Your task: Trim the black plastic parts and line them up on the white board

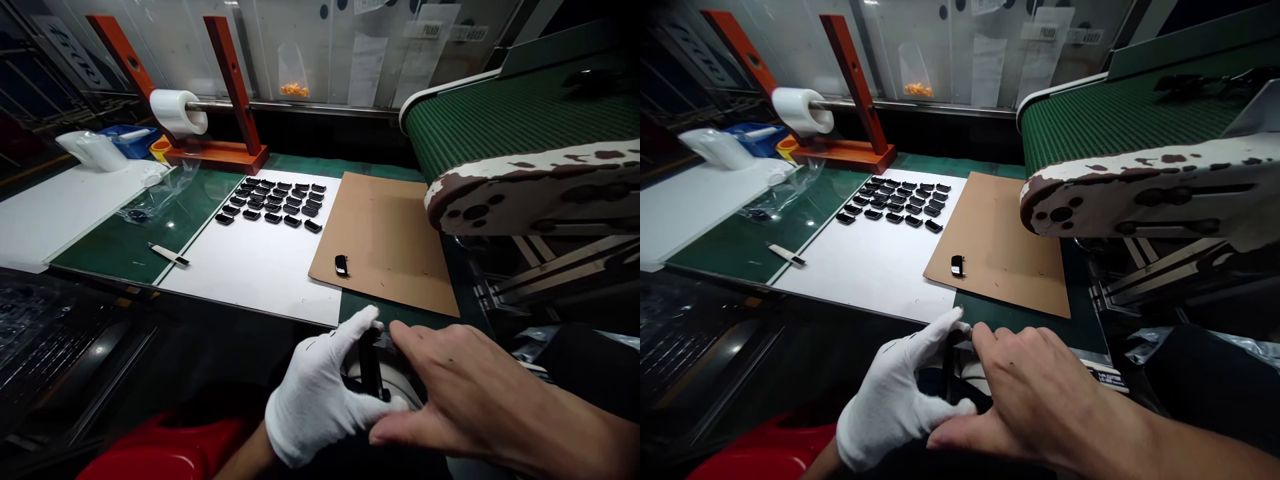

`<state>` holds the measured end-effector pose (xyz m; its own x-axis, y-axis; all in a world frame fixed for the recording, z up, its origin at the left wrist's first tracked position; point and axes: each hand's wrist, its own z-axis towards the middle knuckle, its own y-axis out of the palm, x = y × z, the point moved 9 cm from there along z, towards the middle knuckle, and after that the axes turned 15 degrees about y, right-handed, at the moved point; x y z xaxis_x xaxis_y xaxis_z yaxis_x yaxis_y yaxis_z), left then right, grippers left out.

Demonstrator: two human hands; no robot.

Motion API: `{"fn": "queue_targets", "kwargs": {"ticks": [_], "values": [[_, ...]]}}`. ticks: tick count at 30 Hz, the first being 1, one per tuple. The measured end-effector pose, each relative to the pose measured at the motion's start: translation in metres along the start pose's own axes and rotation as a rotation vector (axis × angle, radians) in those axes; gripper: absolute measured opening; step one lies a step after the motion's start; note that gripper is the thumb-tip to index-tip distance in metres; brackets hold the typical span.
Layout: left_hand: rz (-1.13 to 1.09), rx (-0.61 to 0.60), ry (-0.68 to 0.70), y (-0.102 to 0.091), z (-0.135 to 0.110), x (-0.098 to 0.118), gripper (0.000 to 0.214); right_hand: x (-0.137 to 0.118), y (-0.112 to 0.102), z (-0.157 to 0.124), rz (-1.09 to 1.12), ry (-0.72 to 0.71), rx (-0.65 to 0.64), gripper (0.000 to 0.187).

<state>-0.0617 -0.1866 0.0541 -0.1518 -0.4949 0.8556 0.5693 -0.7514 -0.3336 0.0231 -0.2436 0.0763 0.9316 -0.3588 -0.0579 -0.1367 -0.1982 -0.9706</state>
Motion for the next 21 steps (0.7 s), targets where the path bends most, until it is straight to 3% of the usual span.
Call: {"fn": "queue_targets", "kwargs": {"ticks": [5, 13, 21], "values": [[-0.002, 0.021, -0.007, 0.001, 0.0, 0.0, 0.083, -0.001, 0.003, -0.001, -0.061, -0.02, 0.031, 0.066], [-0.089, 0.093, -0.059, 0.003, 0.005, -0.001, 0.08, -0.003, 0.003, -0.007, -0.116, -0.067, 0.205, 0.07], [-0.11, 0.121, -0.059, 0.002, 0.004, 0.001, 0.077, -0.001, 0.011, -0.007, -0.123, -0.073, 0.185, 0.074]]}}
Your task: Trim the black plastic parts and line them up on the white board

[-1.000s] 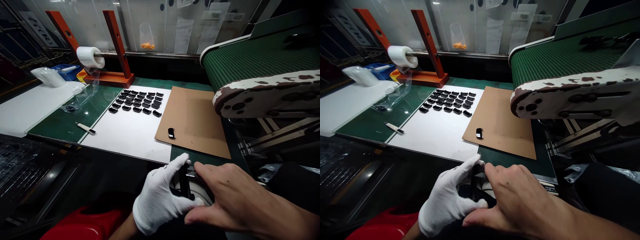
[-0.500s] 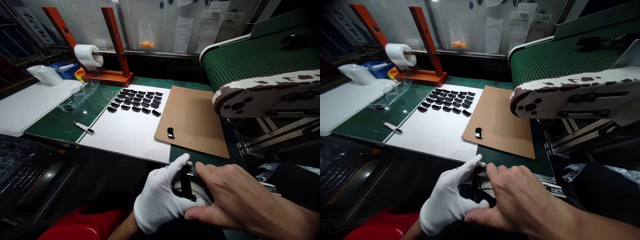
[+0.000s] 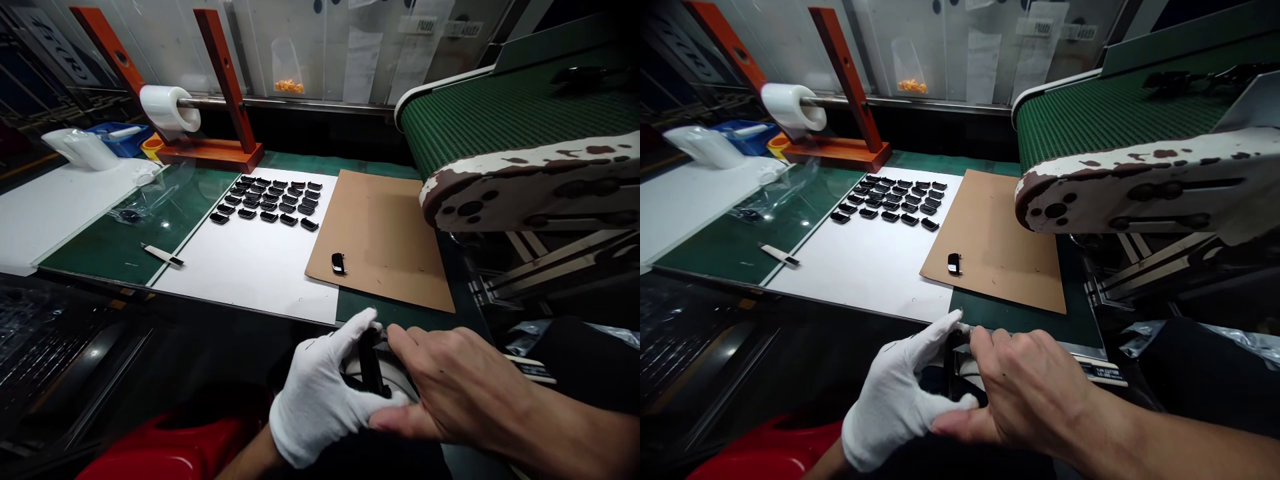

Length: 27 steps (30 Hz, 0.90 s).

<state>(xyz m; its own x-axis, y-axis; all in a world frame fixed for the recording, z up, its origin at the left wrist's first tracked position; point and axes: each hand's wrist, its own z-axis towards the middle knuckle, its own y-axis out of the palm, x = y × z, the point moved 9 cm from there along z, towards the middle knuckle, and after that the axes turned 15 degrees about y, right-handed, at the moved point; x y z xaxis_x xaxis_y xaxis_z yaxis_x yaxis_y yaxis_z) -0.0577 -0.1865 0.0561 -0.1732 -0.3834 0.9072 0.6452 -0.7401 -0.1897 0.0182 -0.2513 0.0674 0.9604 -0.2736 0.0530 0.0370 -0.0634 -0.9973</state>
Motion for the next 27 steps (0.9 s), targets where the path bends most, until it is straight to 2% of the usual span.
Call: {"fn": "queue_targets", "kwargs": {"ticks": [20, 27], "values": [[0.063, -0.027, -0.03, 0.005, 0.0, -0.006, 0.076, -0.005, -0.013, -0.007, -0.065, -0.071, 0.207, 0.071], [0.099, -0.039, -0.019, 0.005, 0.0, -0.007, 0.077, -0.005, -0.012, -0.008, -0.066, -0.091, 0.2, 0.069]]}}
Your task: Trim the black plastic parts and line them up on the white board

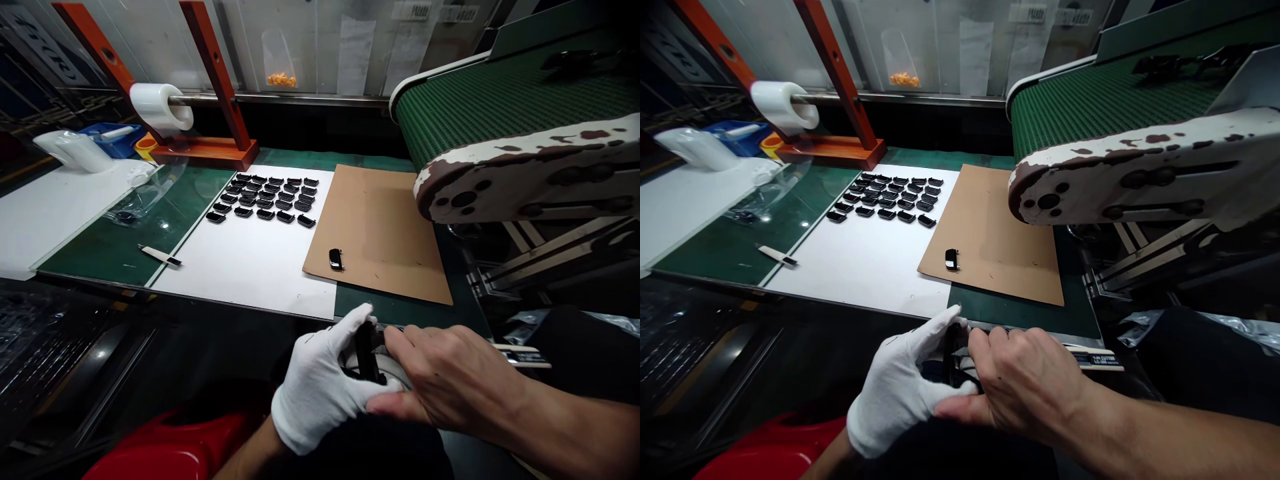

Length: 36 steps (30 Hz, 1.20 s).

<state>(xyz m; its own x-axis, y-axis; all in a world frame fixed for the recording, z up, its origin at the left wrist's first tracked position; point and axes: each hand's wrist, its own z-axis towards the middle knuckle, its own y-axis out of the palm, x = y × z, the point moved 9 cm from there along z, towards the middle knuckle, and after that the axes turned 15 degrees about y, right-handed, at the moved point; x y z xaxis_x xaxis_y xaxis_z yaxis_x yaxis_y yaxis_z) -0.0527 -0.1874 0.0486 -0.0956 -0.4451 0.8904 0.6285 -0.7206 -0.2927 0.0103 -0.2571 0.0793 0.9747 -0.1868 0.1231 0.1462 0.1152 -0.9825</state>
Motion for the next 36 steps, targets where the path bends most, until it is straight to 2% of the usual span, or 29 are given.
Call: {"fn": "queue_targets", "kwargs": {"ticks": [6, 11, 12, 14, 16, 18, 23, 28, 32, 36], "values": [[0.065, -0.021, 0.007, 0.001, -0.001, -0.004, 0.073, -0.002, 0.004, -0.002, 0.025, -0.015, -0.027, 0.059], [0.094, -0.019, 0.115, -0.003, 0.002, 0.006, 0.081, 0.004, -0.013, -0.001, 0.186, -0.006, 0.108, 0.054], [0.117, -0.019, 0.149, -0.004, 0.003, 0.01, 0.083, 0.008, -0.015, -0.001, 0.264, 0.022, 0.113, 0.052], [0.185, -0.022, 0.211, -0.008, 0.003, 0.016, 0.084, 0.019, -0.009, -0.003, 0.485, 0.131, 0.023, 0.05], [0.277, -0.029, 0.259, -0.01, 0.004, 0.022, 0.083, 0.03, 0.009, -0.01, 0.75, 0.295, -0.14, 0.051], [0.359, -0.045, 0.291, -0.012, 0.003, 0.025, 0.08, 0.035, 0.027, -0.022, 0.966, 0.453, -0.242, 0.049], [0.429, -0.147, 0.355, -0.006, 0.003, 0.032, 0.074, 0.022, 0.049, -0.038, 1.246, 0.649, -0.249, 0.029], [0.474, -0.185, 0.354, -0.005, 0.002, 0.03, 0.07, 0.011, 0.058, -0.044, 1.543, 0.958, -0.173, 0.033], [0.43, -0.16, 0.288, -0.008, 0.001, 0.023, 0.071, -0.001, 0.071, -0.042, 1.835, 1.005, -0.209, 0.034], [0.417, -0.144, 0.217, -0.011, -0.001, 0.014, 0.072, -0.008, 0.086, -0.037, 1.964, 0.976, -0.305, 0.037]]}}
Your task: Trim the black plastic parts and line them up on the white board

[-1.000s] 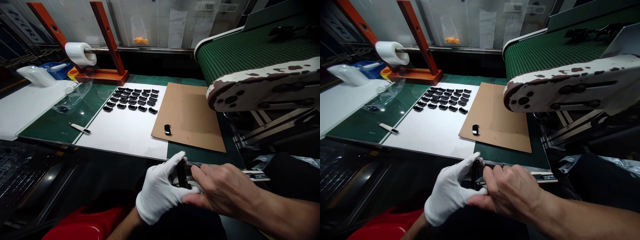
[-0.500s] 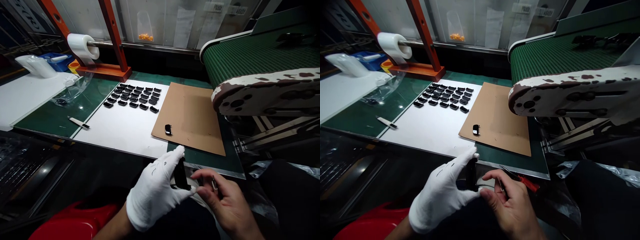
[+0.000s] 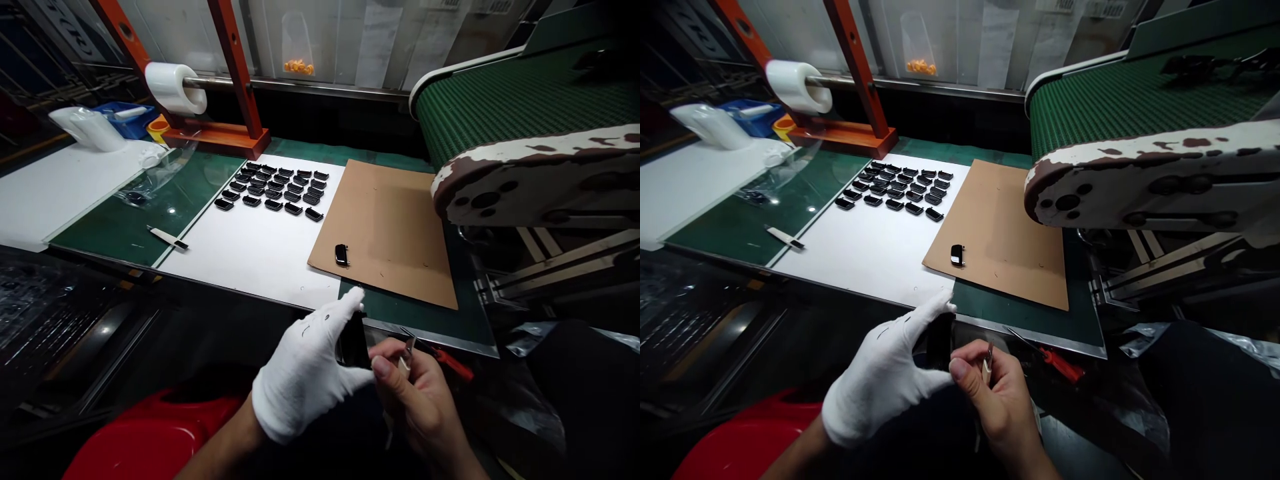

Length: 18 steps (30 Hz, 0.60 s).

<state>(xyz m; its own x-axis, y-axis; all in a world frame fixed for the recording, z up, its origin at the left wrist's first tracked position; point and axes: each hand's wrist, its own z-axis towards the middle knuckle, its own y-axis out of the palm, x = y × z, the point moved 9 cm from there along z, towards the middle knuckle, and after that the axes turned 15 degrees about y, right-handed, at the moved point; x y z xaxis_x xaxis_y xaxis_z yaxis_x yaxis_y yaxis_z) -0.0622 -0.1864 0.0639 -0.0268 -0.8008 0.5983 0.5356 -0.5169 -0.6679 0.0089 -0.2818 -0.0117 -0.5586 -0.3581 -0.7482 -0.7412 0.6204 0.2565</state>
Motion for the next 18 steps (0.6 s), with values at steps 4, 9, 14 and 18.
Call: {"fn": "queue_targets", "kwargs": {"ticks": [4, 9, 14, 18], "values": [[0.093, -0.001, -0.017, -0.006, -0.006, -0.021, 0.073, 0.016, 0.001, 0.013, 0.054, 0.105, -0.075, 0.059], [0.283, -0.059, -0.14, -0.024, -0.02, -0.092, 0.073, 0.053, -0.017, 0.023, -0.048, 0.198, 0.002, 0.062], [0.409, -0.126, -0.352, -0.053, -0.038, -0.175, 0.067, 0.102, -0.022, 0.034, 0.095, 0.427, -0.061, 0.064], [0.441, -0.108, -0.419, -0.069, -0.043, -0.216, 0.065, 0.108, -0.009, 0.042, 0.329, 0.51, -0.174, 0.068]]}}
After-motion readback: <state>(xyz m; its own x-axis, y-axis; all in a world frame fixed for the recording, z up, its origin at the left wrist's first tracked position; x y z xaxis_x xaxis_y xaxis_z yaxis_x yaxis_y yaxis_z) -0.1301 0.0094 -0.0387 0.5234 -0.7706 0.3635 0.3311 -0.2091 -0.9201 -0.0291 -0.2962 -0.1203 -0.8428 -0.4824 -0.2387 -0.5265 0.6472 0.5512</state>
